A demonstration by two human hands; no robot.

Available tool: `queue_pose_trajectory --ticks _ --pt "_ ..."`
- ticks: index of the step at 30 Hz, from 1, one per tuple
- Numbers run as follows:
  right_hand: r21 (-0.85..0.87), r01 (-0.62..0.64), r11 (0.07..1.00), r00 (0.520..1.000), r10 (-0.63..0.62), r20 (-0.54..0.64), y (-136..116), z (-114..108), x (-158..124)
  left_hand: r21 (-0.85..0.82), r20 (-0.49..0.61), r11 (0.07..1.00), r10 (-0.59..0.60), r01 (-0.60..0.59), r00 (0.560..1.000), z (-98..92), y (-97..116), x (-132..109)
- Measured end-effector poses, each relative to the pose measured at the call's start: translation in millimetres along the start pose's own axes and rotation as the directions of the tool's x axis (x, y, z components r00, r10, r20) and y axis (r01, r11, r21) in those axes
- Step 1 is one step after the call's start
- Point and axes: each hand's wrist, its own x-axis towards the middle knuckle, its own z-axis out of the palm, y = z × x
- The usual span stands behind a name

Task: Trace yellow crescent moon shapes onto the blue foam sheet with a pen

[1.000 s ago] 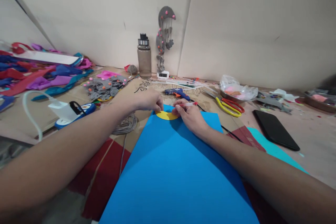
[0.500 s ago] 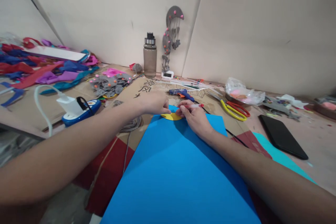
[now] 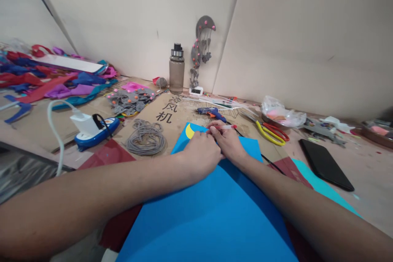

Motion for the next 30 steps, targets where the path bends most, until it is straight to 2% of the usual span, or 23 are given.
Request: queue_pose_trajectory --ticks 2,4,6,13,18,30 --pt "0.078 -0.059 0.995 0.998 0.058 0.015 1 0 0 -0.013 0.071 1.0 0.02 -0.019 0.997 -1.5 14 2" --pt "0.19 -0.127 0.974 0.992 0.121 0.046 1 0 1 -0.006 0.144 0.999 -0.034 0.035 0.989 -3.9 25 4" --pt "0.267 -0.175 0.948 0.984 0.161 0.073 1 -1 3 -0.029 0.171 0.995 -0.094 0.1 0.981 -5.1 32 6" --pt "0.347 -0.234 0.908 0.97 0.196 0.141 -1 -6 6 -0.123 0.109 0.965 -0.218 0.231 0.97 4.3 37 6" --pt "0.369 -0.232 0.9 0.97 0.188 0.151 2 -6 6 -0.149 0.086 0.974 -0.159 0.171 0.984 6.8 35 2" --pt "0.33 -0.337 0.882 0.937 0.28 0.21 -5 -10 15 -0.233 0.117 0.957 -0.151 0.174 0.982 -1.4 30 -2"
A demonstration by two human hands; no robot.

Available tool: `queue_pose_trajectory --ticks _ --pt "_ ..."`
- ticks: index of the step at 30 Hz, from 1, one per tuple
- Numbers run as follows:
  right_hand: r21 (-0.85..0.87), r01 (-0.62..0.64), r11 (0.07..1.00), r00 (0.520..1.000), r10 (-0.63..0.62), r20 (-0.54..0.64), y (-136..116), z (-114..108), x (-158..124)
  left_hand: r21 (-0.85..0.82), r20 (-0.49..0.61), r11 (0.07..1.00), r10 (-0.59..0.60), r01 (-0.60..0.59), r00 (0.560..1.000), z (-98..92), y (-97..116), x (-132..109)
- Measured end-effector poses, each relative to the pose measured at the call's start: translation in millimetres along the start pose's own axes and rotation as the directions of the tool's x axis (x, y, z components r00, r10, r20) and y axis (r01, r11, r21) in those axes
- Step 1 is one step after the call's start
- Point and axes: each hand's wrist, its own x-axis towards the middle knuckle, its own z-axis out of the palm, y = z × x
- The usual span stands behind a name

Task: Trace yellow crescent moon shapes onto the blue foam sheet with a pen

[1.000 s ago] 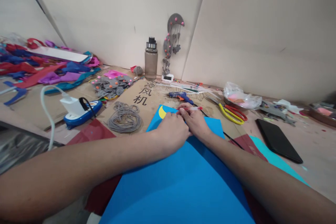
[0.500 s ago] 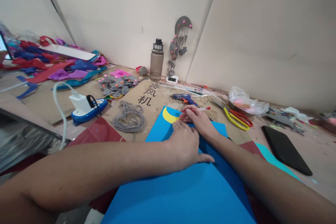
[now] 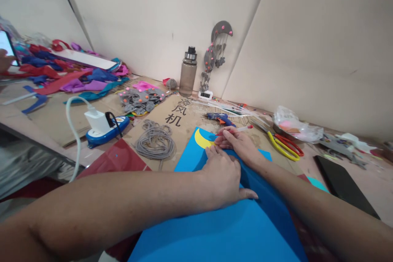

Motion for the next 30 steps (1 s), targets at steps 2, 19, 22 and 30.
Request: queue_pose_trajectory --ticks 2,19,22,30 --pt "-0.029 -0.02 0.999 1.0 0.02 -0.002 -6 0 2 -0.007 0.013 1.0 0.009 -0.009 1.0 -1.1 -1 0" --pt "-0.161 0.128 0.979 0.992 -0.129 0.001 -10 48 49 -0.068 0.049 0.997 0.029 -0.026 0.998 0.0 -1 3" --pt "-0.203 0.124 0.971 0.992 -0.127 0.0 -9 48 51 -0.082 0.051 0.996 0.033 -0.029 0.998 1.1 0 4" --pt "-0.213 0.13 0.968 0.99 -0.139 -0.029 -10 50 49 -0.062 0.04 0.998 0.034 -0.032 0.999 4.6 0 5"
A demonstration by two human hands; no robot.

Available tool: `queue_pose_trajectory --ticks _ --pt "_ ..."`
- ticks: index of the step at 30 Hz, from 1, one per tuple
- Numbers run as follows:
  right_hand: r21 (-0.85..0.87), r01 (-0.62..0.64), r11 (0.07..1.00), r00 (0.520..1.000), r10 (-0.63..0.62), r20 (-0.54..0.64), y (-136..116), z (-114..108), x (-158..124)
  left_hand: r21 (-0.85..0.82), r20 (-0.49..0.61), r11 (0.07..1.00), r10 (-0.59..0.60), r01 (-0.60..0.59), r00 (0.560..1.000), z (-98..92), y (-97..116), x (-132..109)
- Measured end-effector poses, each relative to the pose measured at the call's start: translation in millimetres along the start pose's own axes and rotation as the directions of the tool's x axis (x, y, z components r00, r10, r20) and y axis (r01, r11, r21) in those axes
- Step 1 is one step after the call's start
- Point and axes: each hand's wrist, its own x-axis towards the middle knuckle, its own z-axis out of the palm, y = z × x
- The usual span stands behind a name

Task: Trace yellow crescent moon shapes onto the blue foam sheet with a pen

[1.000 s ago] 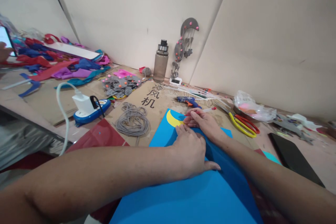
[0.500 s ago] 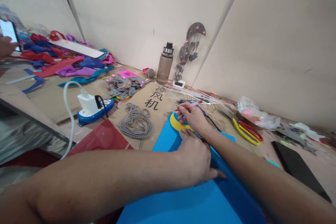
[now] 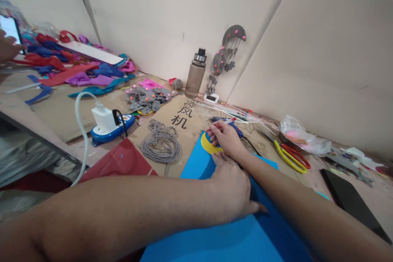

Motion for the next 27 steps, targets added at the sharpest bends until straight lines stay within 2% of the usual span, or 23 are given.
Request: queue_pose_trajectory --ticks 8,27 --pt "-0.063 0.008 0.998 1.0 -0.007 0.02 2 0 2 0.001 0.024 1.0 0.012 -0.013 1.0 -4.5 0 -1" --pt "-0.124 -0.011 0.992 0.999 0.014 0.03 -11 3 -3 0.005 0.027 0.999 0.035 -0.035 0.999 -2.4 -1 0"
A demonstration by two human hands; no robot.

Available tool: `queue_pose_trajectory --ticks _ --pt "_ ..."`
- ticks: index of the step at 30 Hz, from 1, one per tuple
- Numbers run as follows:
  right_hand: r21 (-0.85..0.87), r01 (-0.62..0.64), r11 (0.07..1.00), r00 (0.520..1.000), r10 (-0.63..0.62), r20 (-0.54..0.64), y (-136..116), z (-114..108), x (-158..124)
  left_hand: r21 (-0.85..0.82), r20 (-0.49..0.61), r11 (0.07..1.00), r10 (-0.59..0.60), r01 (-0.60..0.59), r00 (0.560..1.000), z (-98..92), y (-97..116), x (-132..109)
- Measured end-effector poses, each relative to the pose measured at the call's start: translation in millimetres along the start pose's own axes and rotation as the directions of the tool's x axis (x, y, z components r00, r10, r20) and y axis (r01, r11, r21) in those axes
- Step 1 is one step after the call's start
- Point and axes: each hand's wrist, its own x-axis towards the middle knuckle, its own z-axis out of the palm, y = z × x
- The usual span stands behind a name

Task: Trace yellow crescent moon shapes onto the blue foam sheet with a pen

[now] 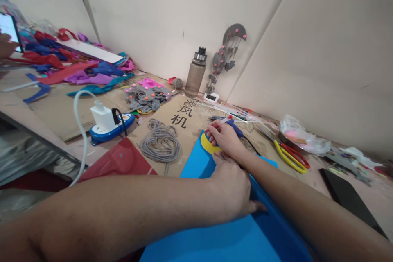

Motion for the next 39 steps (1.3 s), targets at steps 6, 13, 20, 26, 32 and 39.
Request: queue_pose_trajectory --ticks 6,13,20,26,32,39 --pt "-0.046 0.044 0.998 0.999 -0.043 0.023 3 -1 1 0.001 0.027 1.0 0.018 -0.018 0.999 -5.1 -1 -2" --pt "-0.116 0.062 0.991 0.997 -0.056 0.057 -1 -1 1 -0.004 0.056 0.999 0.036 -0.035 0.998 -7.6 -3 -2" --pt "-0.163 0.067 0.984 0.995 -0.053 0.089 -8 -3 -6 -0.02 0.031 1.0 0.025 -0.024 0.999 -5.7 -2 -1" --pt "-0.162 0.079 0.984 0.991 -0.06 0.121 -7 -4 -7 -0.015 0.025 0.999 0.039 -0.039 0.999 -4.7 -3 -1" --pt "-0.169 0.12 0.978 0.983 -0.093 0.161 -5 -5 -10 -0.019 0.067 0.999 0.044 -0.042 0.997 -10.1 -4 -3" --pt "-0.226 0.19 0.955 0.97 -0.146 0.197 -5 -8 -15 -0.016 0.067 0.999 0.042 -0.041 0.997 -10.0 -4 -4"
